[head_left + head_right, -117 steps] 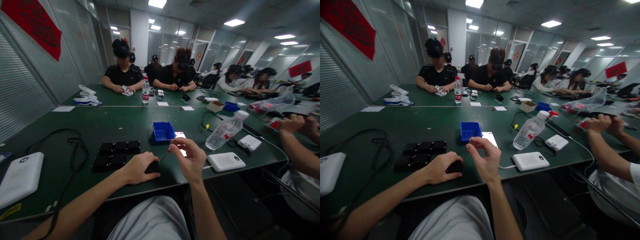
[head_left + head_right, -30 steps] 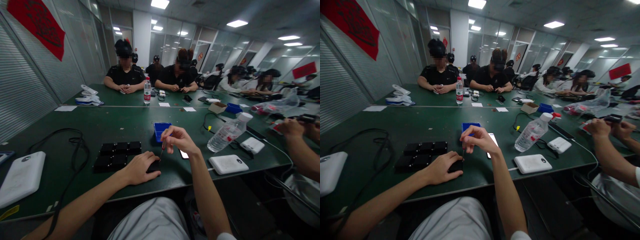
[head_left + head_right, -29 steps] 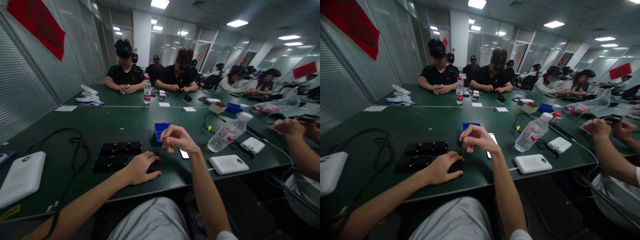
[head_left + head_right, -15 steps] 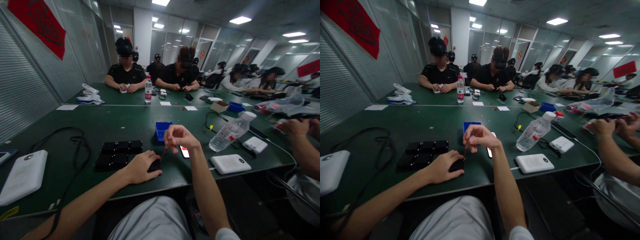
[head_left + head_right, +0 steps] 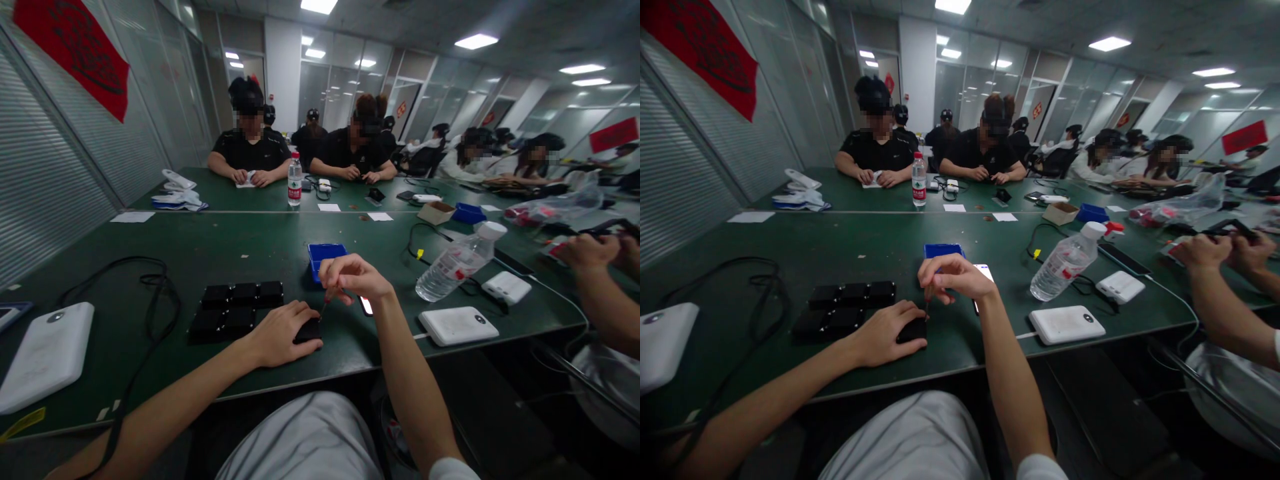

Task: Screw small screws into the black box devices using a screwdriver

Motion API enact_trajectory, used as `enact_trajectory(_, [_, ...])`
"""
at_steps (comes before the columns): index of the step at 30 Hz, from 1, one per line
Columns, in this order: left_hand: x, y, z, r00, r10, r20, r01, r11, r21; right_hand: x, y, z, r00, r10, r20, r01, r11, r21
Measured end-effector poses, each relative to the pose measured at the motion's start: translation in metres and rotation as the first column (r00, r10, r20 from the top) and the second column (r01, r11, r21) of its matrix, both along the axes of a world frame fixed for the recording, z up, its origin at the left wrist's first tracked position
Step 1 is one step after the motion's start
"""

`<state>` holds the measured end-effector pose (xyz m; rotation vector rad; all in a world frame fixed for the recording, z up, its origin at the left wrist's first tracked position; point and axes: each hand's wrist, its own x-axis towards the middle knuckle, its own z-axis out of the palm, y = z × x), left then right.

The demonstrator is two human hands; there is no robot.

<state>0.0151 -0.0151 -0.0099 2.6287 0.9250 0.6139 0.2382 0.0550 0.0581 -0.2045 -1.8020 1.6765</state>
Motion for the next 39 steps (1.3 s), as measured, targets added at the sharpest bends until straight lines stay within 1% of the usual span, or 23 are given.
enact_trajectory(4, [-0.001, 0.0, 0.0, 1.0, 0.006, 0.0, -0.006, 1.0, -0.009, 0.001, 0.003, -0.005, 1.0, -0.005, 0.025, 0.006, 1.0, -0.028])
enact_trajectory(7, [0.0, 0.001, 0.0, 1.0, 0.007, -0.001, -0.007, 1.0, -0.015, 0.001, 0.005, -0.006, 1.0, 0.002, -0.004, -0.002, 1.0, 0.0])
enact_trajectory(12, [0.0, 0.001, -0.002, 1.0, 0.009, 0.004, -0.009, 1.0, -0.015, -0.003, 0.006, -0.006, 0.997, -0.017, -0.07, 0.02, 0.999, 0.035])
enact_trajectory(18, [0.001, 0.001, -0.002, 1.0, 0.014, -0.004, -0.014, 0.999, -0.038, -0.005, 0.008, -0.011, 0.998, -0.001, -0.068, -0.003, 0.999, -0.055])
enact_trajectory(23, [0.001, 0.001, -0.002, 1.0, 0.009, -0.008, -0.009, 0.999, -0.036, -0.004, 0.009, -0.013, 0.999, -0.003, -0.048, 0.0, 0.998, -0.06])
enact_trajectory(28, [0.001, 0.001, -0.001, 1.0, 0.009, -0.003, -0.009, 1.0, -0.029, -0.004, 0.009, -0.012, 0.998, 0.003, -0.065, -0.007, 0.998, -0.068])
enact_trajectory(34, [0.0, 0.001, -0.002, 1.0, 0.01, 0.002, -0.01, 1.0, -0.02, -0.008, 0.008, -0.011, 0.995, -0.06, -0.074, 0.052, 0.993, -0.102])
enact_trajectory(39, [0.0, 0.001, -0.002, 1.0, 0.009, -0.001, -0.009, 1.0, -0.016, -0.009, 0.007, -0.01, 0.995, -0.088, -0.037, 0.084, 0.99, -0.112])
